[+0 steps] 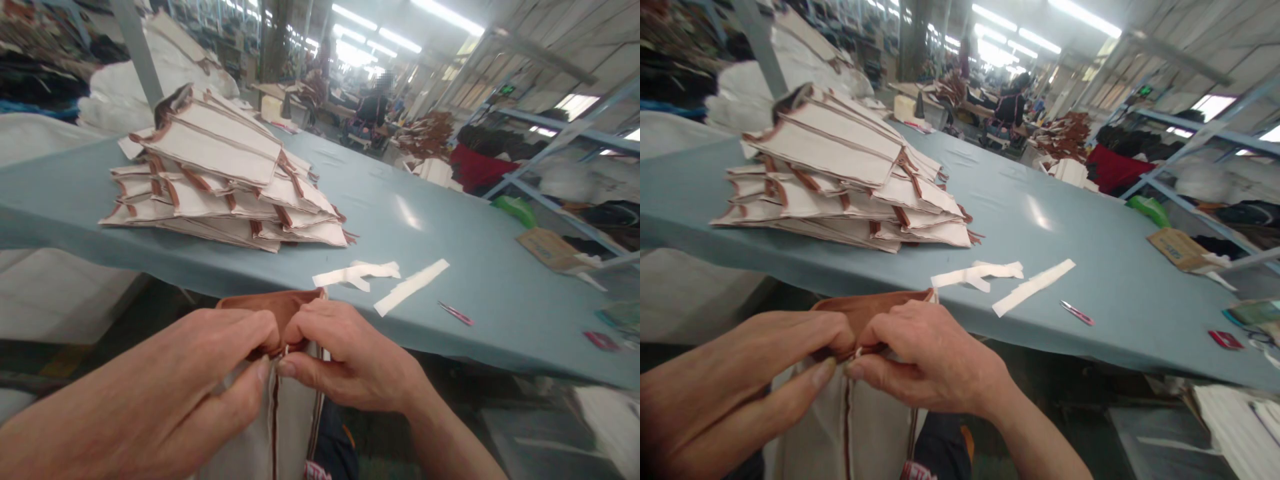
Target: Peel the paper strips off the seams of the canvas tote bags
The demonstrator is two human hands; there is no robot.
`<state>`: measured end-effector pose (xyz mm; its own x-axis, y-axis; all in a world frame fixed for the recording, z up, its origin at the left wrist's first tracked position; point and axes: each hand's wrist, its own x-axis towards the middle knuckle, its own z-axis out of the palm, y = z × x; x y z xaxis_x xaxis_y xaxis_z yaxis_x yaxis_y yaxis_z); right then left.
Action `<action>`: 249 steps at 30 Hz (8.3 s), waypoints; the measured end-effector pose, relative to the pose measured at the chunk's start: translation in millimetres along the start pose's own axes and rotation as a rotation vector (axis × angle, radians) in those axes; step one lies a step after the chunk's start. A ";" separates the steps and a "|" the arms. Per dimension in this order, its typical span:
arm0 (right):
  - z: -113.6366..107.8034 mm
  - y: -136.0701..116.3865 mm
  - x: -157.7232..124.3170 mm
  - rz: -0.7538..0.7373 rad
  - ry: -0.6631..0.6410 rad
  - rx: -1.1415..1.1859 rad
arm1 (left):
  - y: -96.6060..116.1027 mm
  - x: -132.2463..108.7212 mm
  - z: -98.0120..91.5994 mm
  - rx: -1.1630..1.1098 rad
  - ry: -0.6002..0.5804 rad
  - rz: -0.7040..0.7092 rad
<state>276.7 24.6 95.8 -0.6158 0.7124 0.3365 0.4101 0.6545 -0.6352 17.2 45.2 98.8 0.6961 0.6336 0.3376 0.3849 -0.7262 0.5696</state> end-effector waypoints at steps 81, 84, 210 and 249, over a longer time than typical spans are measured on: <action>51.1 26.3 10.7 0.446 0.044 0.643 | -51.8 -7.2 30.5 -0.607 -0.235 -0.460; 51.1 27.0 9.6 0.448 0.041 0.675 | -55.1 -10.6 31.9 -0.606 -0.231 -0.435; 65.3 45.1 -2.4 -0.118 0.212 -0.111 | -54.2 -5.0 34.1 -0.599 -0.245 -0.498; 62.6 42.7 -2.6 0.131 0.140 0.036 | -57.0 -16.7 37.5 -0.400 -0.171 -0.376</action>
<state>253.7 34.9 24.3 -0.4576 0.8212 0.3410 0.4552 0.5458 -0.7035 6.4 66.1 32.6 0.6567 0.7525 -0.0507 0.3892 -0.2805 0.8774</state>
